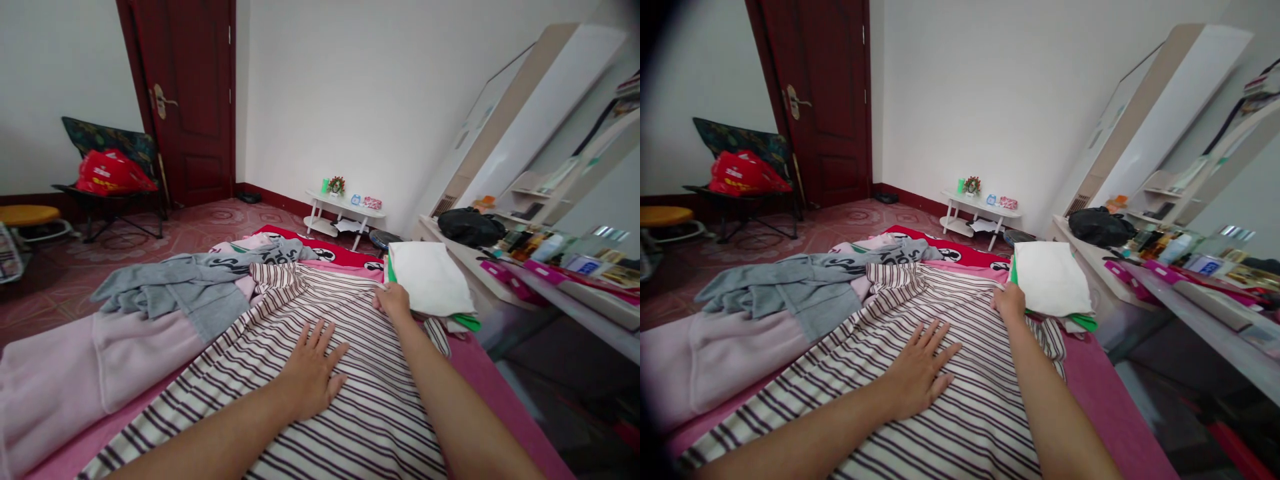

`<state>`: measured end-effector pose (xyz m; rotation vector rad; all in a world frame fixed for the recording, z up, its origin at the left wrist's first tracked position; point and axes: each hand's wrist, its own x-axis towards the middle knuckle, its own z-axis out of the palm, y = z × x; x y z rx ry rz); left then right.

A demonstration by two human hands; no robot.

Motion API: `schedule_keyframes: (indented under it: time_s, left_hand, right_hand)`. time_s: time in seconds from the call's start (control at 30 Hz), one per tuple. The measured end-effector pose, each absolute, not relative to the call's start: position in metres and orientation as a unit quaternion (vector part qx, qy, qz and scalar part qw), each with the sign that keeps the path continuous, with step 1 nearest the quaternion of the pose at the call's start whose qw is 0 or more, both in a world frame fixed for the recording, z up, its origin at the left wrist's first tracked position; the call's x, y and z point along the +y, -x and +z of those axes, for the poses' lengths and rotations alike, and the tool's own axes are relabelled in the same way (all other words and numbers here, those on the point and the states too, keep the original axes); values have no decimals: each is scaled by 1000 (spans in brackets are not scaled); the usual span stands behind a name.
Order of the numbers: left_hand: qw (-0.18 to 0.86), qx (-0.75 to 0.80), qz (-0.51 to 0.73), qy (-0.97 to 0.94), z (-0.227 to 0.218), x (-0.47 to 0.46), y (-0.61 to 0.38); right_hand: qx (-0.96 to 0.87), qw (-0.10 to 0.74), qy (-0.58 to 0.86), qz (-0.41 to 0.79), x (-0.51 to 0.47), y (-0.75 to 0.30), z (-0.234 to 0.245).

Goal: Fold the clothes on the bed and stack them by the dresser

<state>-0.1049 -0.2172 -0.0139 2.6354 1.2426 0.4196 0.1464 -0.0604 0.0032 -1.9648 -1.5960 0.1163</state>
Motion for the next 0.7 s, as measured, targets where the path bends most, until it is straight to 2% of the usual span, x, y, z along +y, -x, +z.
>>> schedule_keyframes:
  time_s: [0.17,0.33,0.4,0.5,0.6,0.7]
  left_hand:
    - [114,416,162,-887,-14,-217,105]
    - [158,433,246,-853,-14,-206,106]
    - [153,463,295,-822,-5,-190,111]
    - [82,524,302,-792,20,-154,125]
    - [-16,601,198,-774,48,-111,143]
    - [-60,652,111,-748,61,-77,159]
  right_hand:
    - [-613,410,675,17,-73,-137,-33]
    - [-615,462,637,52,-83,-135,-48]
    - [-608,455,650,38,-82,-135,-46]
    - [-606,420,676,9,-81,-133,-40]
    - [-607,376,700,-9,-81,-128,-35]
    - [-599,322,732,-47,-81,-121,-31]
